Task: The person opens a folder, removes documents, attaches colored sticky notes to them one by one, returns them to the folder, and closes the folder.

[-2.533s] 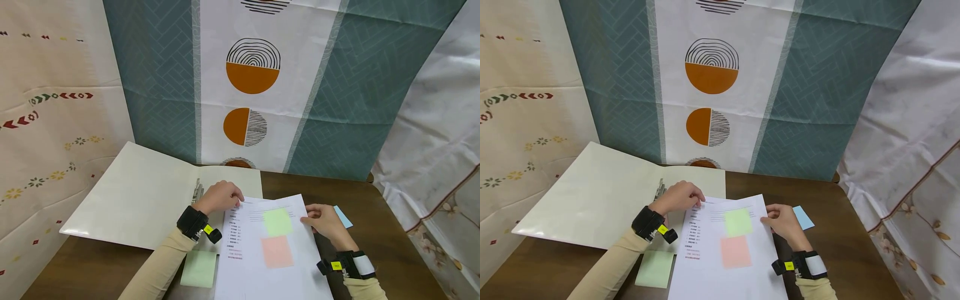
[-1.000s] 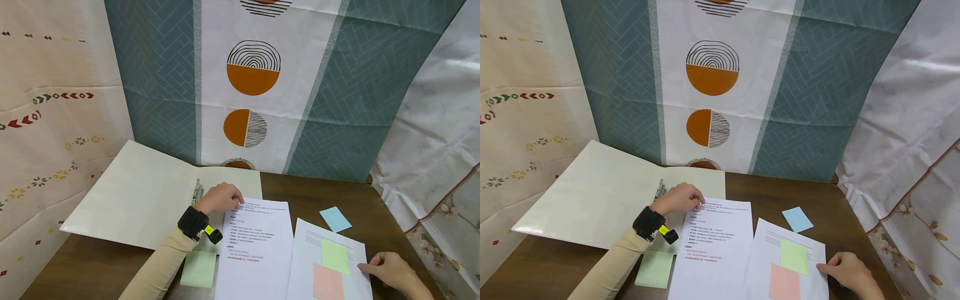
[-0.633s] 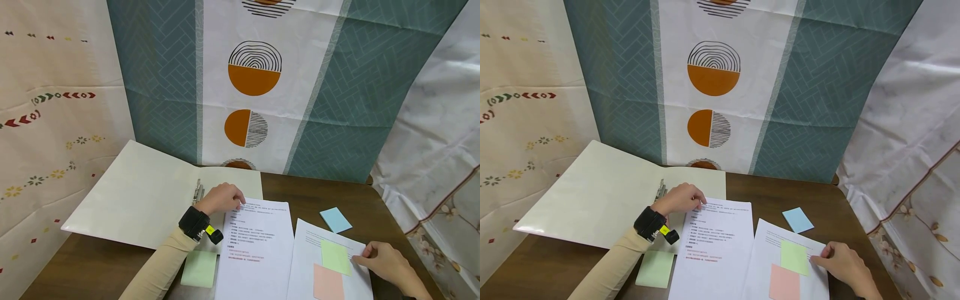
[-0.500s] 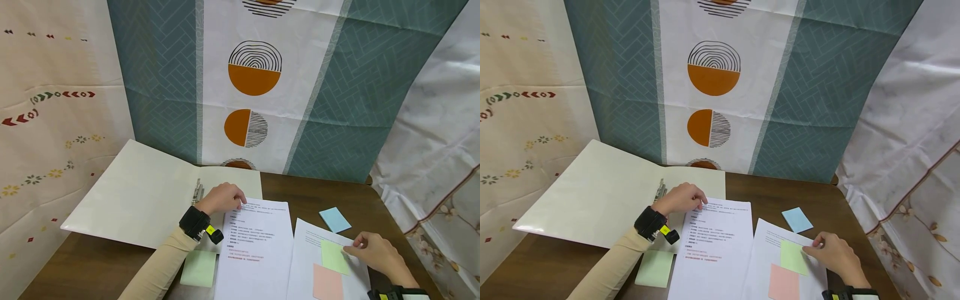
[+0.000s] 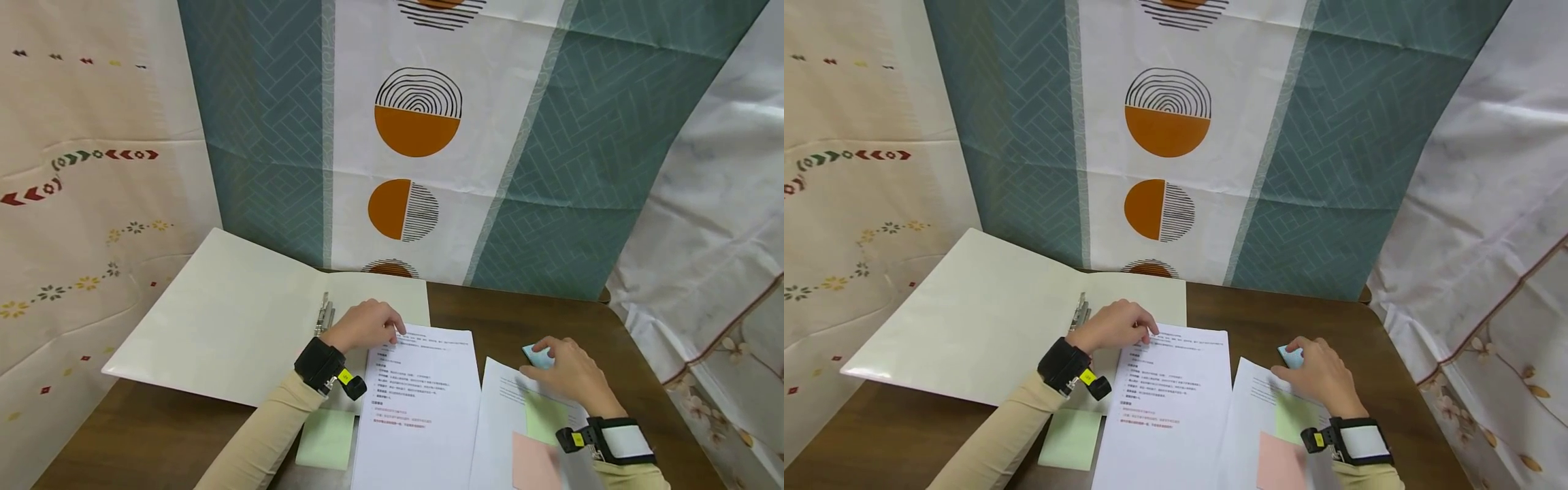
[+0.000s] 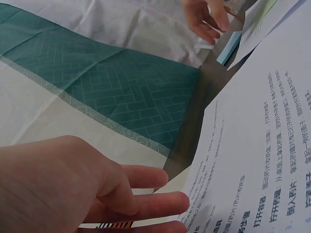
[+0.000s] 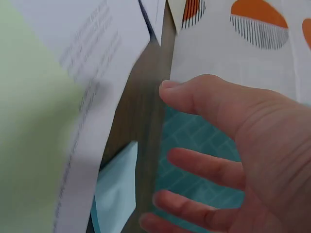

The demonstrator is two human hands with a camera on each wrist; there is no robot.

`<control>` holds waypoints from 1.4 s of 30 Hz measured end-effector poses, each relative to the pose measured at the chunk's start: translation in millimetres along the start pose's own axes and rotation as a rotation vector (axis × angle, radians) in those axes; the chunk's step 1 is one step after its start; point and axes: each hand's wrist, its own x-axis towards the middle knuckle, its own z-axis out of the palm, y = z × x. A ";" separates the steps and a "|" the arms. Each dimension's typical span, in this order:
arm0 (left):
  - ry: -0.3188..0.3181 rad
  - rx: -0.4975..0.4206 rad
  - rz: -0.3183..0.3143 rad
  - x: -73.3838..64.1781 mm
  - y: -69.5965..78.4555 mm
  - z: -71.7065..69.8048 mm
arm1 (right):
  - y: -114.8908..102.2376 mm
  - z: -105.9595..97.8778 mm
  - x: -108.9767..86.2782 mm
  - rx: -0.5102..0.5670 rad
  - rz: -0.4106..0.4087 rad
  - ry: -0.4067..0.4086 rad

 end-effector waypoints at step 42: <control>0.033 -0.034 0.011 -3.1 1.2 -1.3 | 22.7 1.6 23.4 0.099 0.072 0.111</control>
